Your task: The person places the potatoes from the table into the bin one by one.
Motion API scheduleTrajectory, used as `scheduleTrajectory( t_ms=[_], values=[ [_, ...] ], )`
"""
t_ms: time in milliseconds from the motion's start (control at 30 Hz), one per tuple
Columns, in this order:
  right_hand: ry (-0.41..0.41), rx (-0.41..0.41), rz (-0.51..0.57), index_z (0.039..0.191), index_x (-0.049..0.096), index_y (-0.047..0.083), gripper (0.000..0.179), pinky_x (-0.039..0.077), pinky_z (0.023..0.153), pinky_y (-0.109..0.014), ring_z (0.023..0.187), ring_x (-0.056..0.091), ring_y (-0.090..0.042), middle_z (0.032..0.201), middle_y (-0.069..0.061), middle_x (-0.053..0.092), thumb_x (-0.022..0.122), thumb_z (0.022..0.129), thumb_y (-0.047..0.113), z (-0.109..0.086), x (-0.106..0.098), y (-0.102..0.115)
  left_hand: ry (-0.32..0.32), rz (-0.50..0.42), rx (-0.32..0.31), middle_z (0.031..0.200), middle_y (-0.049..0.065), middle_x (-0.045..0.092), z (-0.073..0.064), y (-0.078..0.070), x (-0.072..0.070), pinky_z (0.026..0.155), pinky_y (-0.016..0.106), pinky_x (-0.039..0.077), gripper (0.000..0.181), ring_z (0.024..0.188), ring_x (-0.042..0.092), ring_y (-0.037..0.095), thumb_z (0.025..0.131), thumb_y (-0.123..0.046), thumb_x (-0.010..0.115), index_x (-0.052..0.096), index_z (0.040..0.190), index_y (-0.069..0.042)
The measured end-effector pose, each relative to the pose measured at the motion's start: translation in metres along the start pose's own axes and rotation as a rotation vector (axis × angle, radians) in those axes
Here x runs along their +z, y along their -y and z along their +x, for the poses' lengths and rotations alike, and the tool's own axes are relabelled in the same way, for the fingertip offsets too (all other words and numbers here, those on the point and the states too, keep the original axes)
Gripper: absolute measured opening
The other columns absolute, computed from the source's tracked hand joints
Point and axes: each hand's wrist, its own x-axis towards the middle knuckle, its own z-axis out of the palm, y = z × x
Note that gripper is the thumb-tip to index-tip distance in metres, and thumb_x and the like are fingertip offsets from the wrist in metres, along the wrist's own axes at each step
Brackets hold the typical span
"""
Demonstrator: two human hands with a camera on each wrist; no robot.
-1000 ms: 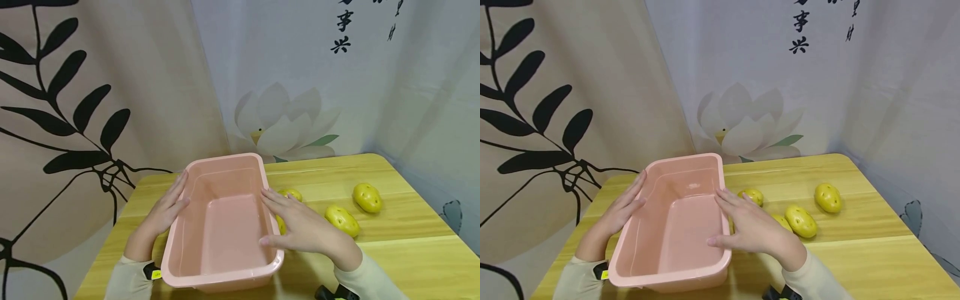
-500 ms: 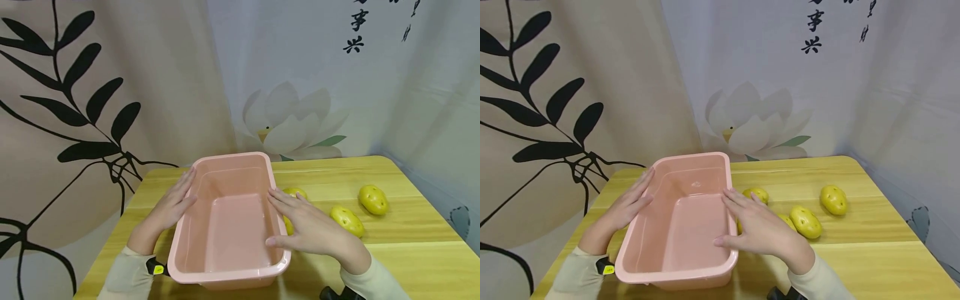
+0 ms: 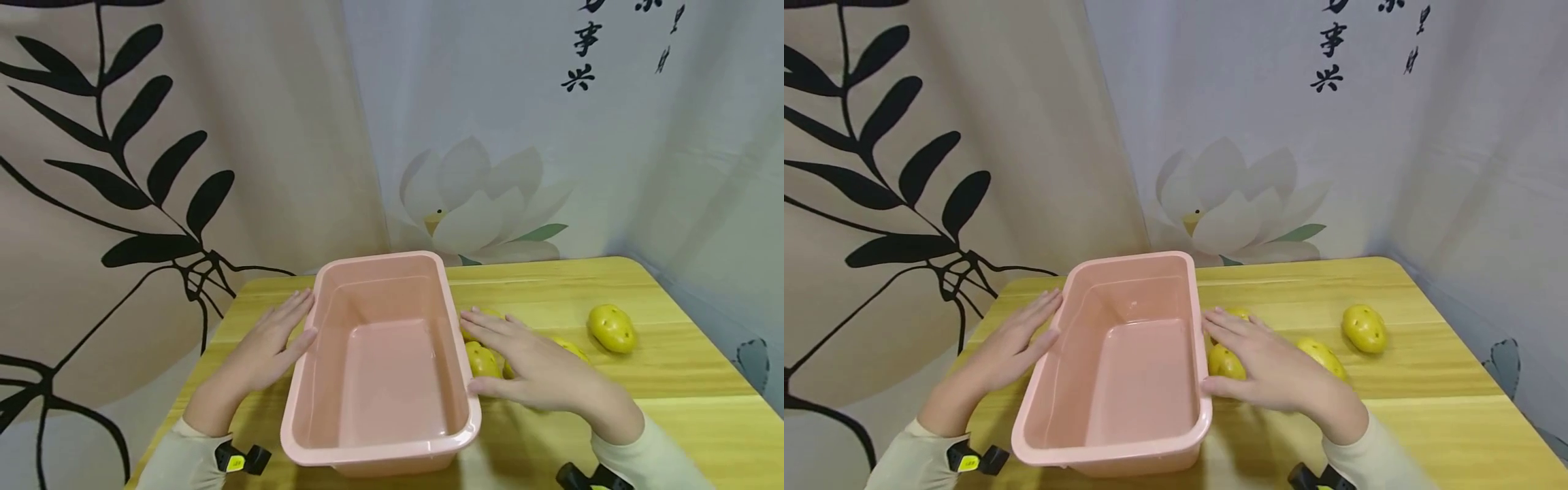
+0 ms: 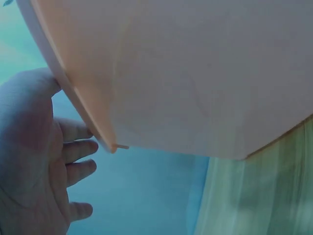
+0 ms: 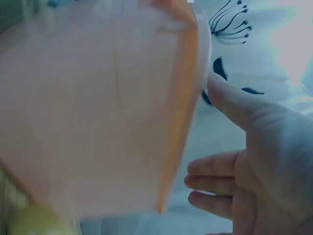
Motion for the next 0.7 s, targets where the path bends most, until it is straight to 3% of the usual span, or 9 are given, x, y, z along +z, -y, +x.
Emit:
scheduleTrajectory(
  t_ms=[100, 267, 467, 700],
  values=[
    [-0.035, -0.006, -0.042, 0.148, 0.039, 0.016, 0.077, 0.029, 0.110, -0.052, 0.138, 0.035, -0.022, 0.152, -0.001, 0.037, 0.061, 0.087, 0.056, -0.011, -0.005, -0.016, 0.006, 0.016, 0.015, 0.159, 0.000, 0.017, -0.003, -0.003, -0.002, 0.111, 0.062, 0.015, 0.063, 0.146, 0.014, 0.027, 0.101, -0.046, 0.042, 0.026, 0.153, -0.013],
    [-0.057, 0.077, -0.063, 0.143, 0.046, 0.012, 0.071, 0.041, 0.100, -0.052, 0.130, 0.045, -0.029, 0.144, -0.006, 0.048, 0.065, 0.087, 0.052, -0.036, -0.008, -0.047, 0.020, -0.006, 0.014, 0.160, 0.000, 0.014, -0.004, -0.008, -0.001, 0.110, 0.063, 0.014, 0.067, 0.146, 0.011, 0.025, 0.100, -0.047, 0.044, 0.023, 0.154, -0.013],
    [-0.103, 0.185, -0.075, 0.138, 0.051, 0.006, 0.067, 0.042, 0.095, -0.056, 0.123, 0.050, -0.034, 0.136, -0.011, 0.054, 0.068, 0.087, 0.046, -0.066, -0.004, -0.085, -0.004, -0.068, -0.003, 0.160, 0.001, 0.012, -0.002, -0.010, 0.002, 0.109, 0.066, 0.012, 0.070, 0.147, 0.008, 0.024, 0.099, -0.046, 0.048, 0.020, 0.154, -0.013],
    [-0.058, 0.273, -0.066, 0.139, 0.048, 0.003, 0.071, 0.040, 0.093, -0.063, 0.123, 0.047, -0.044, 0.137, -0.020, 0.051, 0.066, 0.087, 0.048, -0.083, 0.002, -0.114, -0.009, -0.087, -0.019, 0.159, 0.004, 0.016, -0.003, -0.009, 0.005, 0.110, 0.066, 0.011, 0.071, 0.147, 0.007, 0.025, 0.097, -0.046, 0.051, 0.024, 0.153, -0.012]
  ],
)
